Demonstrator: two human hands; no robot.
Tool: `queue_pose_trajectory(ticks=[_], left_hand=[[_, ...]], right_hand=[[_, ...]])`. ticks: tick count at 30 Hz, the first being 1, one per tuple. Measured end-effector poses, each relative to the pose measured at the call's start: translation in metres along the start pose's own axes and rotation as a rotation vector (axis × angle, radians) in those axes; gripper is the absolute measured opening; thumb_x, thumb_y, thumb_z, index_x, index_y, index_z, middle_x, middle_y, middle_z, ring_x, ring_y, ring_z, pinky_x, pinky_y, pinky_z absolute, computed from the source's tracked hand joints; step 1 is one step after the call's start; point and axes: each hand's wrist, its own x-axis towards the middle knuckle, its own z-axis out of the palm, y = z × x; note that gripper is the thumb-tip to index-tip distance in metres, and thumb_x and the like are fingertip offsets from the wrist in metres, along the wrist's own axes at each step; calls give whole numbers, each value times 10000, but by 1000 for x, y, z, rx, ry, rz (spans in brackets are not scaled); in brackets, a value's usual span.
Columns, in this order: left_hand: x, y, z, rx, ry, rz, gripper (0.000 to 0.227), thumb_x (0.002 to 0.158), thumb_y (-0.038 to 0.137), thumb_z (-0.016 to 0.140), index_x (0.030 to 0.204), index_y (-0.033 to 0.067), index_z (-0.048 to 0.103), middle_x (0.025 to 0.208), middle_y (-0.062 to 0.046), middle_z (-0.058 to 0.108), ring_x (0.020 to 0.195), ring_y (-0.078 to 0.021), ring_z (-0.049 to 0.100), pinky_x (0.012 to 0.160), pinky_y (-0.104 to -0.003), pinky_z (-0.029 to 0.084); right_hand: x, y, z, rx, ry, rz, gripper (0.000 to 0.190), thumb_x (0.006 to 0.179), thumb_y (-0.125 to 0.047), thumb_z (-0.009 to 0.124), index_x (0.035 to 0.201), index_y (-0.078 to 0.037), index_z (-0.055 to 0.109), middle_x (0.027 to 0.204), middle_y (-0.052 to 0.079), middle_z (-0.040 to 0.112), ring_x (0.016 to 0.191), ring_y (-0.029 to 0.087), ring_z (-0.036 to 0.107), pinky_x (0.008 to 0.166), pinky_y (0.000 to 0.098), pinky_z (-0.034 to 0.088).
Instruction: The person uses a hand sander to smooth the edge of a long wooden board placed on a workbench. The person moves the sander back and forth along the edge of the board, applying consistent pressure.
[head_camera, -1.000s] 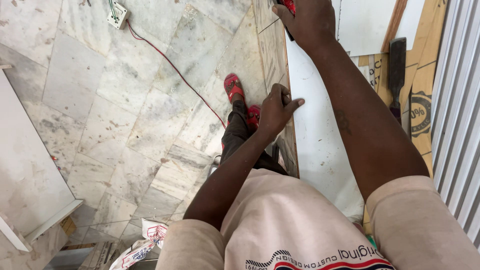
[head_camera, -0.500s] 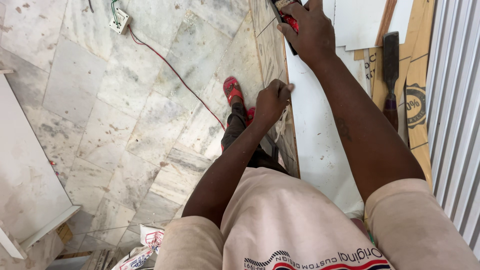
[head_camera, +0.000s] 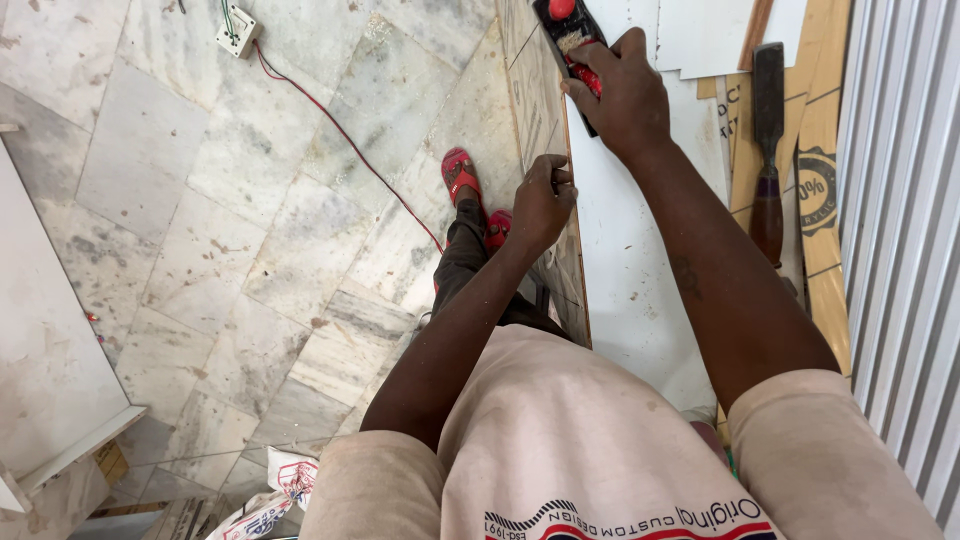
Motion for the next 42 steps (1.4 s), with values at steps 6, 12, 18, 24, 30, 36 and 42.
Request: queue_pose_trajectory(ticks=[6,12,18,24,30,36,42], left_hand=[[-21,-8,4,-71,-48,0,519,832,74,726,1302,-34,536,1146,-144,660,969,-227,702,864,-349,584],[-11,-6,-1,-645,82,-297,614,1045,400,626,1455,11,385,1313,-116,581,1182,-207,615,984,-374,531],[-72,2,27,-300,36,-122,452,1045,333,561,1324,-21,524,1155,-225,689,1025,-325,686,879,-457,554],[-77,-21,45,-31,113,-225,400,1061,348,467,1260,2,503,1010,-309,697,955,-497,673,790,-560,494],[75,-11,15,37,291,-57,426,1046,388,492,1164,-18,538,1001,-320,700,952,-519,665,778,-556,514],[157,25,-19,-300,233,5,467,970,392,601,1174,-28,598,1004,-231,775,935,-390,771,800,-453,600],[-11,19,24,-256,95,-186,531,1081,450,447,1360,-2,462,1152,-258,680,1085,-357,671,912,-431,506]], right_hand=[[-17,-4,-3,-4,-54,73,408,961,-326,849,1293,-127,719,1137,131,501,882,283,681,779,417,578],[-88,-22,-7,-75,-172,123,392,958,-342,781,1299,-164,708,1105,153,500,837,301,663,722,424,569],[-209,-57,-20,-46,-245,201,405,894,-272,795,1271,-163,694,1072,141,535,830,307,657,716,432,565],[-202,-54,-18,-30,-219,181,416,843,-211,801,1244,-174,699,1066,143,539,857,321,661,703,440,563],[-78,-32,-5,-51,-154,146,418,910,-205,786,1313,-172,679,1076,164,528,850,358,652,708,468,555],[8,-16,-1,-32,-105,129,279,956,-245,781,1201,-163,675,1155,156,545,919,364,675,764,485,562],[-119,-46,-16,-38,-248,279,403,972,-248,674,1369,-192,631,1058,182,556,856,398,639,697,504,527]])
